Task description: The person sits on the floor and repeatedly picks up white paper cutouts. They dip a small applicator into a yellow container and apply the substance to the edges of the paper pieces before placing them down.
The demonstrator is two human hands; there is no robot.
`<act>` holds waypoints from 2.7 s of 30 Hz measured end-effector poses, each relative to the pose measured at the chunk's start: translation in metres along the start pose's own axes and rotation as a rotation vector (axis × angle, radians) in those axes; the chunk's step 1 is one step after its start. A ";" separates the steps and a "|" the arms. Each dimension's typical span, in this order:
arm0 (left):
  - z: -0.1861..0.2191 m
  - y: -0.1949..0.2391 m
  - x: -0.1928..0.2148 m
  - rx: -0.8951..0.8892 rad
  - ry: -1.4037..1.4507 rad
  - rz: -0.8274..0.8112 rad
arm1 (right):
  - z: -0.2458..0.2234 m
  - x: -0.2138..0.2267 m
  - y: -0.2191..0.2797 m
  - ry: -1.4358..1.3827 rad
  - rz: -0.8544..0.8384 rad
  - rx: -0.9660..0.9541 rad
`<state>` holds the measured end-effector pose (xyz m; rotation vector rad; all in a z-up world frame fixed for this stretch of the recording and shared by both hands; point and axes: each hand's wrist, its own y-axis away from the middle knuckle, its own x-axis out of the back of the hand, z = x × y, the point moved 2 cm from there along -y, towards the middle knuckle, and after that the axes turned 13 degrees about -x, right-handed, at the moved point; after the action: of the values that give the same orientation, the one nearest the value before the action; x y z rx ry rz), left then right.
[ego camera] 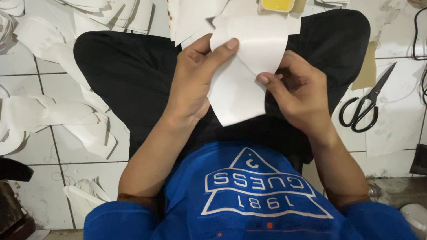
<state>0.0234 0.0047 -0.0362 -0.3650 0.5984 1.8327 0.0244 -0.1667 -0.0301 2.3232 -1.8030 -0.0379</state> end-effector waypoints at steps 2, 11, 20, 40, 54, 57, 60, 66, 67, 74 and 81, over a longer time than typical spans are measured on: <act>-0.002 0.001 0.001 -0.026 -0.024 -0.008 | 0.007 0.000 0.002 0.000 -0.025 0.000; 0.007 0.006 0.011 -0.327 -0.439 -0.083 | -0.004 0.000 0.002 0.214 -0.073 0.036; 0.006 0.010 0.010 -0.343 -0.497 -0.106 | 0.020 0.005 0.005 0.077 -0.020 0.054; 0.005 0.017 0.012 -0.241 -0.464 -0.085 | 0.042 -0.009 0.003 -0.030 0.018 -0.023; 0.028 0.021 -0.003 -0.445 -0.626 -0.536 | 0.026 -0.003 -0.013 -0.308 0.103 -0.205; 0.033 0.022 -0.004 -0.452 -0.650 -0.529 | -0.014 -0.004 -0.008 -0.203 0.007 -0.154; 0.039 0.020 0.000 -0.516 -0.691 -0.570 | 0.007 0.007 -0.016 -0.238 0.086 -0.193; 0.016 0.019 0.029 -0.275 -0.710 -0.524 | 0.062 0.022 -0.017 -0.522 0.178 -0.299; 0.014 0.021 0.031 -0.274 -0.706 -0.528 | 0.067 0.023 -0.018 -0.521 0.183 -0.300; 0.009 0.035 0.021 -0.058 -0.754 -0.567 | 0.065 0.019 -0.030 -0.586 0.268 -0.255; 0.014 0.029 0.015 -0.181 -0.661 -0.269 | 0.019 -0.014 0.003 -0.161 -0.071 -0.361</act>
<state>-0.0079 0.0173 -0.0258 0.0533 -0.0721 1.6188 0.0147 -0.1566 -0.0499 2.1718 -1.6186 -0.5285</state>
